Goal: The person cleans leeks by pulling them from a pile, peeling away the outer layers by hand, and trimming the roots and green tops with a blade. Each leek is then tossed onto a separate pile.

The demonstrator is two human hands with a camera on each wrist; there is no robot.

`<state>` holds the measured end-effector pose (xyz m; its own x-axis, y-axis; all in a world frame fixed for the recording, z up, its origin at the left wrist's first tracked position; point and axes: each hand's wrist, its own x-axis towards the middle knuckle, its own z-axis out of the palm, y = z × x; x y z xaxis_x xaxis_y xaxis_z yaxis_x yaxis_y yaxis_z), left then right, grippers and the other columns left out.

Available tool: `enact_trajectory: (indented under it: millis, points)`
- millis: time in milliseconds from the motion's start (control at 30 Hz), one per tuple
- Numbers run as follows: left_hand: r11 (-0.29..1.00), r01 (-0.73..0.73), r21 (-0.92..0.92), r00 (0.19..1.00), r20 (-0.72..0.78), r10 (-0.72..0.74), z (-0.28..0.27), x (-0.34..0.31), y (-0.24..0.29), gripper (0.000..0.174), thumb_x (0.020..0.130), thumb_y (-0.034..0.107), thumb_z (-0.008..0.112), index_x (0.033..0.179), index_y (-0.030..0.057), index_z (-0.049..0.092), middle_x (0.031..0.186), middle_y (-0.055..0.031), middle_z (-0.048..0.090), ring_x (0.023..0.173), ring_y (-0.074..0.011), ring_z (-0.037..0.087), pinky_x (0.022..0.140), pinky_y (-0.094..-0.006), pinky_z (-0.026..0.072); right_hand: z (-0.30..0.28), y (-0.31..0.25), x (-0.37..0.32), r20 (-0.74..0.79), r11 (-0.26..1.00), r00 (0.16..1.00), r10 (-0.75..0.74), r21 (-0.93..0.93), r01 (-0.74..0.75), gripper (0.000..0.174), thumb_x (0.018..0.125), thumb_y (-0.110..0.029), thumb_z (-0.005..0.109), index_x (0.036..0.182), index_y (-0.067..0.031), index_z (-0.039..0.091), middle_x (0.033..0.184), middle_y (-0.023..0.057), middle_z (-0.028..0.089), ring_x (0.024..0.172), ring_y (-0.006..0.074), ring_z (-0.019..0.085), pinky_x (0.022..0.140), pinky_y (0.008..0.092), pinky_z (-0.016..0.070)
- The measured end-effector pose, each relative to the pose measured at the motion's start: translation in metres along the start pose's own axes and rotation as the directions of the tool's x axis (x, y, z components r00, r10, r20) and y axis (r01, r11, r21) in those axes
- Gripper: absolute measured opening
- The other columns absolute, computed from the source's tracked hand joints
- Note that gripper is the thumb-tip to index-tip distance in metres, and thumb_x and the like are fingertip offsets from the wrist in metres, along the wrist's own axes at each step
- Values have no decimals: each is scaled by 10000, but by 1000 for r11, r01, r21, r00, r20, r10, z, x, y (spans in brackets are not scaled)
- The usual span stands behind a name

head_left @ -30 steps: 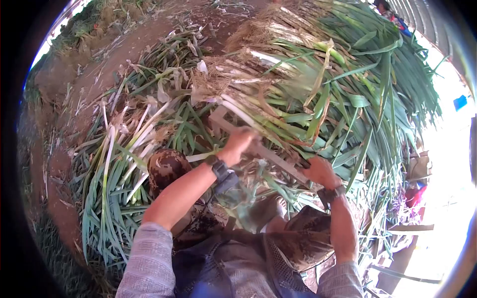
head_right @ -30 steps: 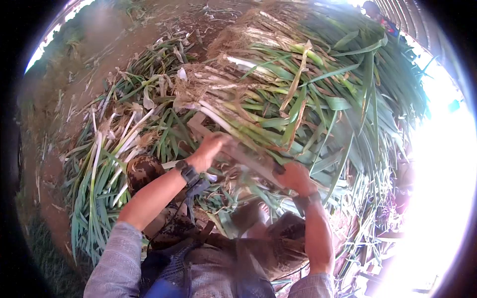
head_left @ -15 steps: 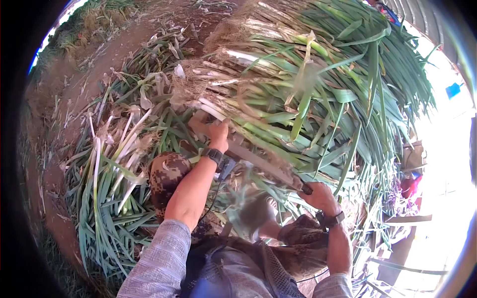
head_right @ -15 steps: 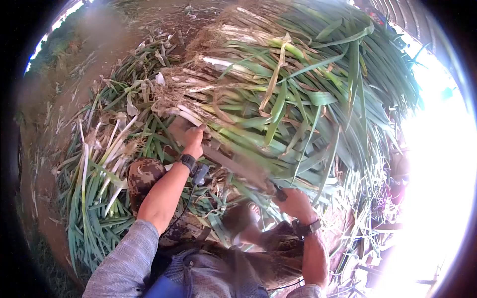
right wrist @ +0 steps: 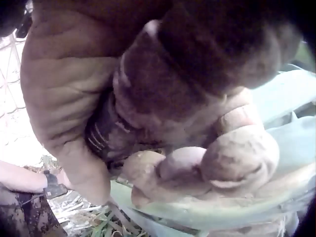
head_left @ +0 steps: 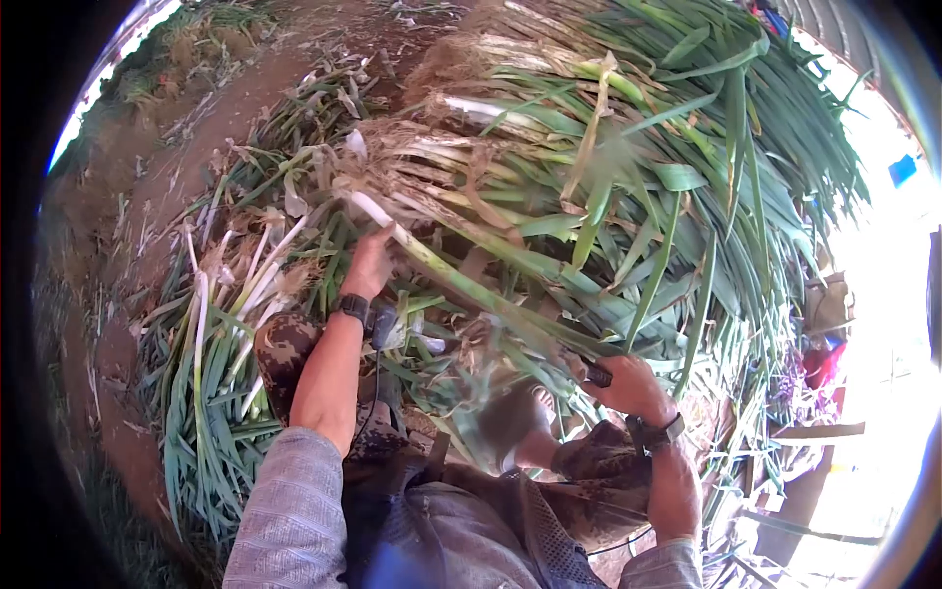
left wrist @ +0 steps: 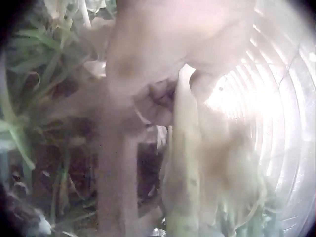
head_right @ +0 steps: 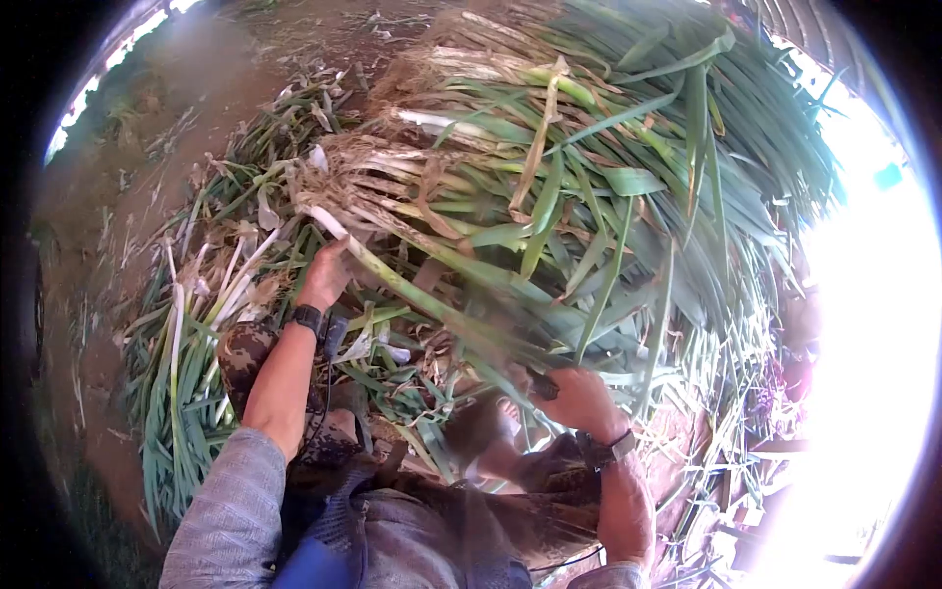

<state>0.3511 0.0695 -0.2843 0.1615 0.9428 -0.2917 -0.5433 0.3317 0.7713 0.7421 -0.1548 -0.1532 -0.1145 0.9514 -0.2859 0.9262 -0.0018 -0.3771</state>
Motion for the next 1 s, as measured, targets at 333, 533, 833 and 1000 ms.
enact_trajectory:
  millis: [333,533,833,1000]
  points:
    - [999,14,50,962,-274,1,1,-1,-16,298,864,257,727,1027,55,581,901,-100,660,726,-244,680,565,-380,594,15,-16,18,-67,976,995,69,-204,-81,383,785,-408,656,913,-47,669,881,243,668,873,440,632,798,522,487]
    - [964,-8,265,939,-328,98,15,-5,-19,237,857,201,726,989,29,629,765,-62,635,552,-160,609,406,-314,486,7,-22,16,27,983,996,85,-164,-79,345,794,-380,645,884,-48,672,842,224,671,835,427,637,781,513,494]
    - [936,-116,331,915,-330,230,6,8,-36,238,842,152,734,998,-7,651,770,-54,634,500,-142,562,345,-295,398,2,-22,16,89,989,995,35,-150,-21,336,766,-381,665,851,-57,695,802,208,671,810,405,646,758,487,503]
    - [940,-60,335,919,-350,183,21,-7,-23,244,836,164,747,979,-13,658,795,-32,634,623,-112,551,512,-319,421,0,-16,5,10,989,1000,27,-147,-25,331,771,-371,695,802,-41,678,740,206,651,739,410,634,678,477,499]
